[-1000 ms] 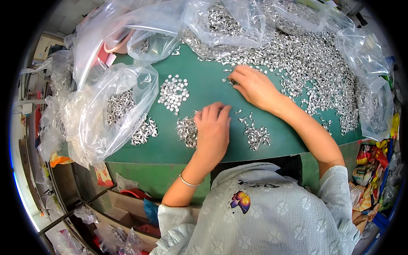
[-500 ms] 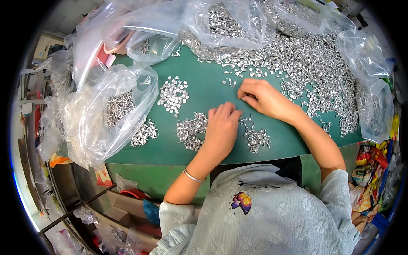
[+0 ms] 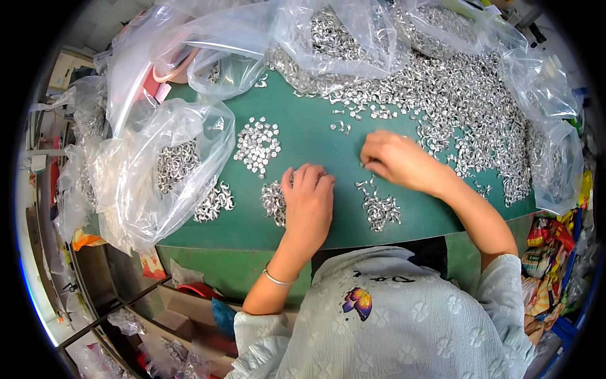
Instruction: The person sorts small metal decorative or hardware parts by hand, picking them from large piles and arranging them into specific clusters on a work surface.
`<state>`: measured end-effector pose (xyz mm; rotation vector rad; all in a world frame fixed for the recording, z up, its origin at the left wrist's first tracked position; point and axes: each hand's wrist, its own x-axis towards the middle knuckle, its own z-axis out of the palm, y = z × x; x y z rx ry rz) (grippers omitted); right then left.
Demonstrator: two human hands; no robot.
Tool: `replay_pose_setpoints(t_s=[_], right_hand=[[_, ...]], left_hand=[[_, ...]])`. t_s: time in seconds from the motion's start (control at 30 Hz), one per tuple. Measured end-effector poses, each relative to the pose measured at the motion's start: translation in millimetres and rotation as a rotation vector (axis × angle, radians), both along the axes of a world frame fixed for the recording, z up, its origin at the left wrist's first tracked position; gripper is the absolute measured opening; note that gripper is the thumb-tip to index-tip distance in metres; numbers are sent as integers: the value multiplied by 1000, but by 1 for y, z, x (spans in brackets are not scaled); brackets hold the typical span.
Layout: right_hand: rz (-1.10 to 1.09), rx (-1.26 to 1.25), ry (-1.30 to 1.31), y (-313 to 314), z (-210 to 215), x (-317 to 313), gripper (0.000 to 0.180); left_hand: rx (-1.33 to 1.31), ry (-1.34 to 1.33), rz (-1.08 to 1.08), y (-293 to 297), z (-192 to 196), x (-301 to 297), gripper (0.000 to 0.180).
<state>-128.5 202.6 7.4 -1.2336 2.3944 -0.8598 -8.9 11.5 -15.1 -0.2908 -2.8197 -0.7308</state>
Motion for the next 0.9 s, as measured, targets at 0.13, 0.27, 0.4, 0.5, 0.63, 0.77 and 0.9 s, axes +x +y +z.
replay_pose_setpoints(t_s=[0.13,0.27,0.4,0.5,0.63,0.77,0.9], right_hand=[[40,-106,-65,-14,-11,16,10],[-15,-255,-79,-23,-11,2,13],[-230,-222,118,-25,-12,-17,23],[-155,-140,205,-32,-29,-18,27],[-91,-27,88,-24,-16,9,24],[77,-92,-327,-32,0,20,24],[-152,-281,262,-32,-19,-20,23]], left_hand=[[91,-8,18,3,3,0,29],[138,55,76,9,5,-2,34],[37,26,-42,11,7,-9,31],[29,30,-86,12,-2,-9,27],[-29,35,17,-3,3,-1,29],[63,35,92,-2,1,3,34],[102,39,10,10,5,-2,36]])
